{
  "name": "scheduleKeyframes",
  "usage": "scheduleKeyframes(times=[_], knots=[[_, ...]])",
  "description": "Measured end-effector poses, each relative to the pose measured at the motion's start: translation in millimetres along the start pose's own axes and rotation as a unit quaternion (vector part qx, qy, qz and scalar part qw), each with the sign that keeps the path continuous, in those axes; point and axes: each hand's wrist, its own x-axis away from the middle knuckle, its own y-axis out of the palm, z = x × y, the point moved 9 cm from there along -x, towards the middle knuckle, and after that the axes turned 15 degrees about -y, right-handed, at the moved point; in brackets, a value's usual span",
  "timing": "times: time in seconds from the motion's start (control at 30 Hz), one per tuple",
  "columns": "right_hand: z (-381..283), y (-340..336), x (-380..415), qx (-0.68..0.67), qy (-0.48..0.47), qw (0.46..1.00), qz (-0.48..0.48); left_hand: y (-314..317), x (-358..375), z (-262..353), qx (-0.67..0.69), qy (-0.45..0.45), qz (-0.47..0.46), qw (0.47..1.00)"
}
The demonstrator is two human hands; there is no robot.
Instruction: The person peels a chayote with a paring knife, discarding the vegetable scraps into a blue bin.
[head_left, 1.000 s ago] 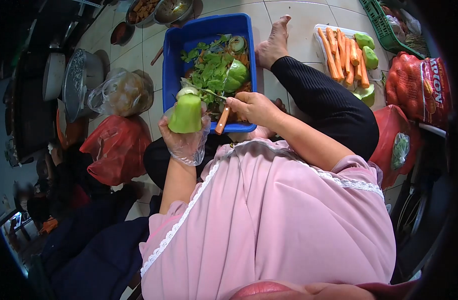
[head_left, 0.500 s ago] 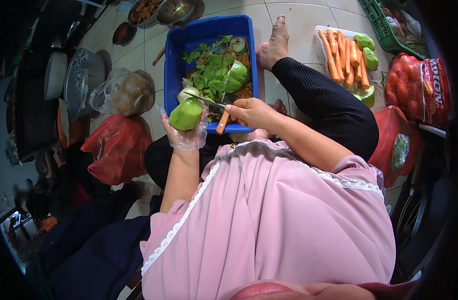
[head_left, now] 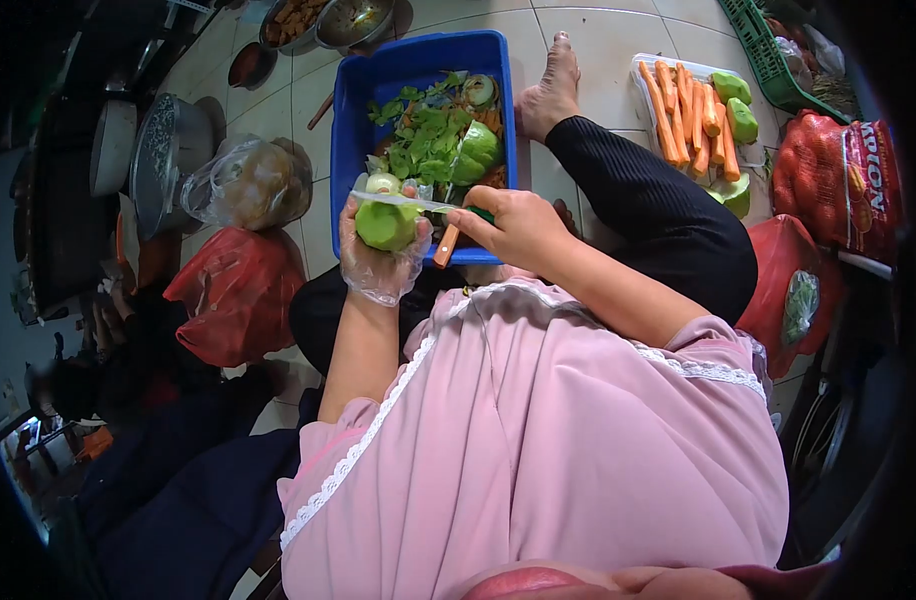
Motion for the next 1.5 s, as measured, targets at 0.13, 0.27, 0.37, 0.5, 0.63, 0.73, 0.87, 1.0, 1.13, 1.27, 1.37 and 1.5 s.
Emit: scheduleKeyframes(times=[0.13, 0.27, 0.37, 0.5, 0.63, 0.73, 0.87, 1.0, 1.13, 1.27, 1.37, 1.5], knots=[[-34.3, -14.4, 2.0, 0.075, -0.116, 0.989, 0.049, 0.8, -1.8, 0.8, -0.047, 0.015, 0.021, 0.999], [-41.2, -19.2, 4.5, 0.111, -0.146, 0.981, 0.065, 2.6, -4.1, -4.7, -0.051, 0.017, 0.053, 0.997], [-41.4, -20.9, 4.4, 0.115, -0.163, 0.977, 0.080, 0.2, -3.1, -3.2, -0.051, 0.026, 0.063, 0.996], [-26.9, -19.1, 0.4, 0.120, -0.147, 0.979, 0.069, -3.5, -0.2, 3.1, -0.051, 0.070, 0.096, 0.992], [-2.6, -16.9, -2.9, 0.134, -0.105, 0.984, 0.058, -14.7, 4.4, 16.0, -0.021, 0.070, 0.073, 0.995], [0.1, -10.9, -4.6, 0.123, -0.084, 0.988, 0.034, -16.4, 9.6, 16.7, -0.011, 0.077, 0.089, 0.993], [-19.6, -7.1, -2.8, 0.101, -0.084, 0.991, 0.018, -20.8, 5.6, 5.1, -0.052, 0.075, 0.122, 0.988], [11.8, -12.5, -6.6, 0.116, -0.021, 0.993, 0.021, -17.3, -3.6, 3.7, -0.058, 0.038, 0.083, 0.994], [33.8, -23.1, -5.2, 0.126, 0.043, 0.991, 0.030, -1.3, 5.0, 2.9, -0.039, 0.060, 0.061, 0.996], [-10.7, -19.0, -4.7, 0.082, -0.040, 0.996, 0.021, -11.9, 8.6, 13.8, -0.081, 0.116, 0.139, 0.980], [-23.5, -15.5, -0.7, 0.080, -0.086, 0.993, 0.029, -18.5, 7.5, 19.0, -0.107, 0.127, 0.174, 0.971], [-9.1, -15.7, -4.3, 0.119, -0.066, 0.991, 0.017, -16.4, 6.5, 22.6, -0.109, 0.148, 0.109, 0.977]])
